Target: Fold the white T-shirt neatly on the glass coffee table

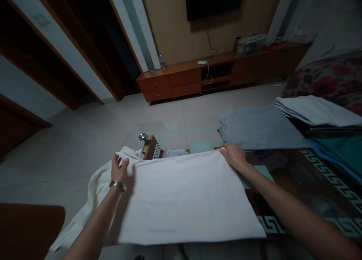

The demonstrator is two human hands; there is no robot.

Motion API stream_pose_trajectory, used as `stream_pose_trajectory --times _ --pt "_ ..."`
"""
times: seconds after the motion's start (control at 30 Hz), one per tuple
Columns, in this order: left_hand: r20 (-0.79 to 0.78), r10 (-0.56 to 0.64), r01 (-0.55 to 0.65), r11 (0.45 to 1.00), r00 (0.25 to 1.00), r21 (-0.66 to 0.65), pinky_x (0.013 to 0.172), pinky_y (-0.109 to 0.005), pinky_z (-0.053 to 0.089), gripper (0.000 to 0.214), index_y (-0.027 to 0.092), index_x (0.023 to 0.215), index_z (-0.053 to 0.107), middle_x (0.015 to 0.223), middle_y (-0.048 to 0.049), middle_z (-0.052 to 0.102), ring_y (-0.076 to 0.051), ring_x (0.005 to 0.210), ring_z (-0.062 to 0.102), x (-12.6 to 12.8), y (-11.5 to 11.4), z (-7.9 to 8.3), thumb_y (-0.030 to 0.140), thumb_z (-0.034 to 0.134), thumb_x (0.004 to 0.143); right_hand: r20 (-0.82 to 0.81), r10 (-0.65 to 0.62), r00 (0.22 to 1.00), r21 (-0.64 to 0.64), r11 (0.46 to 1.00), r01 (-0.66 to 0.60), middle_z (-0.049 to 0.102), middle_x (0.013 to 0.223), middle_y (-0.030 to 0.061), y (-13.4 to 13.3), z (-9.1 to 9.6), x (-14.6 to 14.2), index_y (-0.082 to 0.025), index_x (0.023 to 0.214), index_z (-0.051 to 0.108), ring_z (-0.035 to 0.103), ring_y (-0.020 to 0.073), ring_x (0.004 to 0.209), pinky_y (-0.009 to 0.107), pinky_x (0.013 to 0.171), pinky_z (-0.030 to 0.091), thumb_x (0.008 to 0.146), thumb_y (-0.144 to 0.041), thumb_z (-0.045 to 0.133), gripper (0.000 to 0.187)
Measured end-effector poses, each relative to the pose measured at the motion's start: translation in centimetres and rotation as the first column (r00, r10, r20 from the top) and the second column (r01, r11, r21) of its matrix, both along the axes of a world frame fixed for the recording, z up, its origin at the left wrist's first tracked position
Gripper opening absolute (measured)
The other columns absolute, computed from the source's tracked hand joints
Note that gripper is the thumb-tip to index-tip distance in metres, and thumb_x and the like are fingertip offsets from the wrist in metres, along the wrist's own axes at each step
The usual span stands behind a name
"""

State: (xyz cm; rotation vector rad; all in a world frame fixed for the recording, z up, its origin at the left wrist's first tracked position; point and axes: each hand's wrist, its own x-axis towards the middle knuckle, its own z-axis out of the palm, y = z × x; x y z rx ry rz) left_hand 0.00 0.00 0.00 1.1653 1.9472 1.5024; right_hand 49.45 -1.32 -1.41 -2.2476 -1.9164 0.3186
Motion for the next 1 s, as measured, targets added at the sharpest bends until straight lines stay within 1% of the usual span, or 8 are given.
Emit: stream_pose_trajectory --times 0.07,0.2,0.27,0.37,0.57,0.73,0.9,1.0 --pt "-0.296 -0.170 0.163 0.985 0.940 -0.049 0.110 -0.045 0.031 0.060 0.021 0.132 0.043 0.141 -0.0101 0.041 -0.026 0.130 0.039 2.2 -1.2 -0.4 0.036 0.061 0.077 0.029 0.002 1.000 -0.016 1.000 -0.002 0.069 0.093 0.0115 0.0 0.2 -0.1 -0.017 0.102 0.065 0.063 0.0240 0.088 0.028 0.069 0.040 0.089 -0.035 0.044 0.030" --pt "-0.664 -0.492 0.396 0.866 0.563 -0.306 0.110 -0.043 0.031 0.047 0.020 0.127 0.051 0.141 -0.0098 0.045 -0.024 0.131 0.039 6.1 -3.1 -1.3 0.043 0.042 0.087 0.030 -0.026 0.999 -0.031 0.999 0.027 0.068 0.091 0.0129 -0.1 0.7 0.1 -0.016 0.099 0.064 0.063 0.0241 0.087 0.030 0.071 0.041 0.089 -0.029 0.043 0.027" --pt "-0.720 -0.562 0.343 0.824 0.407 -0.450 0.110 -0.046 0.028 0.047 0.021 0.129 0.050 0.144 -0.0092 0.041 -0.025 0.134 0.034 7.3 -3.5 -1.8 0.042 0.038 0.090 0.034 -0.057 0.998 0.014 0.998 0.056 0.067 0.091 0.0155 -0.5 1.1 -0.1 -0.014 0.103 0.063 0.062 0.0254 0.087 0.033 0.073 0.042 0.091 -0.023 0.038 0.029" --pt "-0.779 -0.562 0.220 0.827 0.279 -0.518 0.110 -0.051 0.022 0.051 0.021 0.139 0.039 0.150 -0.0091 0.031 -0.025 0.139 0.024 8.0 -3.9 -2.7 0.041 0.033 0.092 0.038 -0.088 0.995 0.155 0.985 0.081 0.062 0.105 0.0199 -1.8 1.5 -1.6 -0.013 0.113 0.059 0.056 0.0283 0.101 0.039 0.083 0.041 0.092 -0.016 0.027 0.039" --pt "-0.813 -0.546 0.153 0.838 0.201 -0.525 0.111 -0.049 0.020 0.059 0.017 0.144 0.031 0.153 -0.0099 0.022 -0.024 0.141 0.018 7.8 -3.8 -3.3 0.046 0.028 0.093 -0.067 0.292 0.954 0.341 0.905 -0.253 0.043 0.141 0.0135 -4.7 -2.3 -5.8 -0.012 0.130 0.049 0.031 0.0260 0.134 0.042 0.109 0.025 0.093 -0.028 0.036 0.042" --pt "-0.799 -0.561 0.103 0.827 0.216 -0.553 0.111 -0.051 0.016 0.063 0.014 0.145 0.029 0.153 -0.0124 0.018 -0.025 0.142 0.016 7.8 -3.2 -3.0 0.050 0.028 0.092 -0.064 0.180 0.982 0.349 0.925 -0.147 0.035 0.146 0.0163 -5.1 -4.8 -4.4 -0.007 0.137 0.041 0.026 0.0248 0.138 0.043 0.112 0.017 0.094 -0.034 0.034 0.051" --pt "-0.785 -0.566 0.116 0.823 0.251 -0.556 0.109 -0.052 0.021 0.062 0.012 0.145 0.028 0.153 -0.0152 0.018 -0.026 0.141 0.017 8.6 -4.4 -1.6 0.046 0.031 0.092 -0.085 0.152 0.985 0.302 0.946 -0.119 0.036 0.144 0.0204 -6.1 -2.9 -3.3 -0.002 0.133 0.044 0.029 0.0266 0.136 0.043 0.111 0.019 0.094 -0.032 0.035 0.050" --pt "-0.807 -0.561 0.194 0.826 0.183 -0.530 0.110 -0.053 0.019 0.060 0.019 0.145 0.028 0.154 -0.0109 0.016 -0.026 0.142 0.013 10.0 -7.7 -0.8 0.044 0.036 0.091 -0.099 0.081 0.992 0.340 0.939 -0.043 0.034 0.146 0.0191 -8.9 -2.0 -3.7 -0.007 0.133 0.045 0.025 0.0294 0.137 0.046 0.109 0.022 0.094 -0.034 0.036 0.049"
